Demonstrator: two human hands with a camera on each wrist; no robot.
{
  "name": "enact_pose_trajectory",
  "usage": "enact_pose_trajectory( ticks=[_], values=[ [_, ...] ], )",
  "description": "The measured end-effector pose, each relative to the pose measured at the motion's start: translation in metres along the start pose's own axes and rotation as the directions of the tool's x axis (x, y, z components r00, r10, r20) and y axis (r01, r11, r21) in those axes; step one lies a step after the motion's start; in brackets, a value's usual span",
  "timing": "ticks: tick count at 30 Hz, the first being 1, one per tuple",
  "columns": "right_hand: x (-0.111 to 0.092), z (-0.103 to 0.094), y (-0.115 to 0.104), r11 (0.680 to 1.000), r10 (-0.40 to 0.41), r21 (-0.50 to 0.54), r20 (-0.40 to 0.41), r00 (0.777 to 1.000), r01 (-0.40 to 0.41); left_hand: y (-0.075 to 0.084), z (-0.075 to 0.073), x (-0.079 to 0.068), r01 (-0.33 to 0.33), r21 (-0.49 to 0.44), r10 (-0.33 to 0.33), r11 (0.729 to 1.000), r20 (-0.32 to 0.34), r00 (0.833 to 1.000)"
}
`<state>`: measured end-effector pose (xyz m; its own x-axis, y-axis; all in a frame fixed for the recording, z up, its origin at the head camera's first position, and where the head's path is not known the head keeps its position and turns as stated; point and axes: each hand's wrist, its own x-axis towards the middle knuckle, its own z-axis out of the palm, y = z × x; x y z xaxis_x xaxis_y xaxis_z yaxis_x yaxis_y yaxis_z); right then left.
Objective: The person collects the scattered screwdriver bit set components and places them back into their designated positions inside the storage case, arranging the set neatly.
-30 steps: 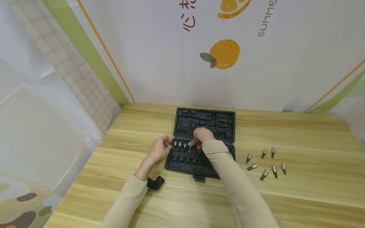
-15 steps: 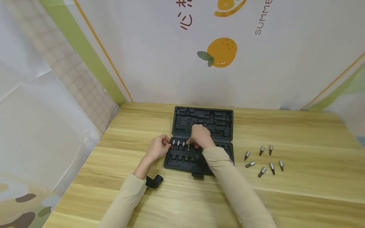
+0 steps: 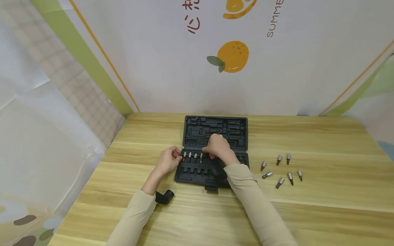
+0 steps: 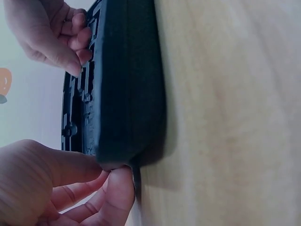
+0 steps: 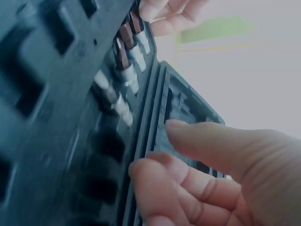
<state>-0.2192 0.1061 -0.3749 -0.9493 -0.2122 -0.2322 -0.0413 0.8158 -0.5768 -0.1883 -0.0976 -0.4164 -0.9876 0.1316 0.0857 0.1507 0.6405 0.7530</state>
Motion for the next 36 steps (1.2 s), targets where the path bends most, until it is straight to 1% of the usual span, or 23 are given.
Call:
enact_pose_trajectory(
  ticks=[6,9,12,18,24,30,36],
  values=[
    [-0.008,-0.008,0.013,0.999,-0.012,0.044,-0.021,1.0,0.013,0.0,0.0,0.0,-0.002,0.0,0.002,1.0,-0.003,1.0],
    [-0.013,-0.013,0.018,0.997,0.001,0.075,-0.03,1.0,0.001,0.0,0.0,0.0,0.001,0.004,-0.001,1.0,0.002,1.0],
    [-0.017,-0.018,0.024,0.995,-0.001,0.104,-0.045,0.999,0.005,0.0,0.0,0.0,0.009,0.004,-0.009,1.0,0.007,1.0],
    [-0.028,-0.03,0.037,0.989,-0.004,0.149,-0.095,0.995,0.018,0.001,0.0,0.0,0.014,-0.004,-0.014,1.0,0.003,1.0],
    [-0.041,-0.045,0.051,0.976,-0.007,0.216,-0.103,0.995,0.03,0.001,-0.001,0.0,0.015,-0.005,-0.015,1.0,0.001,1.0],
    [-0.052,-0.06,0.069,0.966,0.031,0.26,-0.095,0.995,-0.006,0.0,-0.001,0.0,0.016,0.001,-0.016,1.0,0.003,1.0],
    [-0.064,-0.074,0.091,0.955,0.056,0.294,-0.11,0.992,-0.021,0.0,-0.001,0.0,0.02,0.003,-0.02,1.0,0.005,1.0]
  ],
)
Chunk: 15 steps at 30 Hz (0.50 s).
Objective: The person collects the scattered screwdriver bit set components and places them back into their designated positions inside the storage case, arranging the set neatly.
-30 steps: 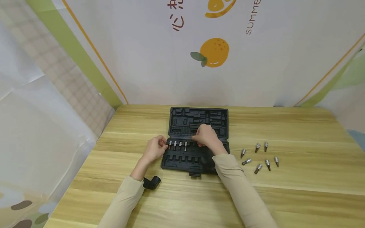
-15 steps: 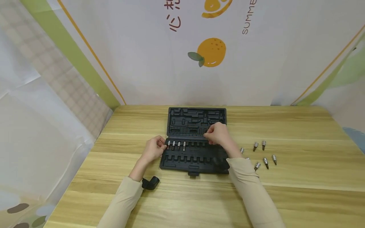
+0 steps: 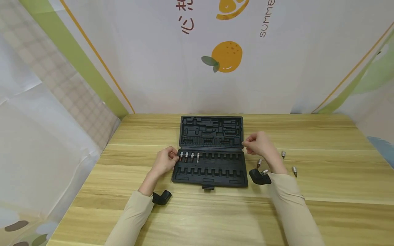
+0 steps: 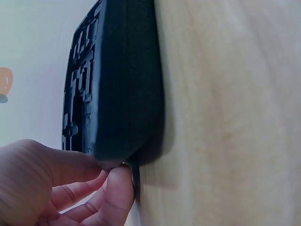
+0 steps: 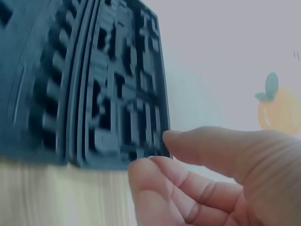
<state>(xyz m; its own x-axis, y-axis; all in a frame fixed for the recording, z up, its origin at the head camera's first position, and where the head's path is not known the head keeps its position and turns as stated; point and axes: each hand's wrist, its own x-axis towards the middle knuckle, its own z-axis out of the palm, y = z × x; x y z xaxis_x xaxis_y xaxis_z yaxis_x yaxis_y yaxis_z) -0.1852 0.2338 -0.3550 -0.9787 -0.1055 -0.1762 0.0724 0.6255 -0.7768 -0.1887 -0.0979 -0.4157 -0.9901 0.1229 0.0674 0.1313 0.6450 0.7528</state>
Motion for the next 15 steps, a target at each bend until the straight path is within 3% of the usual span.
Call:
enact_pose_trajectory(
  ticks=[15],
  values=[
    [-0.024,-0.044,0.051,0.996,0.084,-0.03,-0.026,0.996,-0.085,-0.002,0.0,-0.002,-0.014,-0.005,0.014,1.0,0.008,1.0]
  ],
)
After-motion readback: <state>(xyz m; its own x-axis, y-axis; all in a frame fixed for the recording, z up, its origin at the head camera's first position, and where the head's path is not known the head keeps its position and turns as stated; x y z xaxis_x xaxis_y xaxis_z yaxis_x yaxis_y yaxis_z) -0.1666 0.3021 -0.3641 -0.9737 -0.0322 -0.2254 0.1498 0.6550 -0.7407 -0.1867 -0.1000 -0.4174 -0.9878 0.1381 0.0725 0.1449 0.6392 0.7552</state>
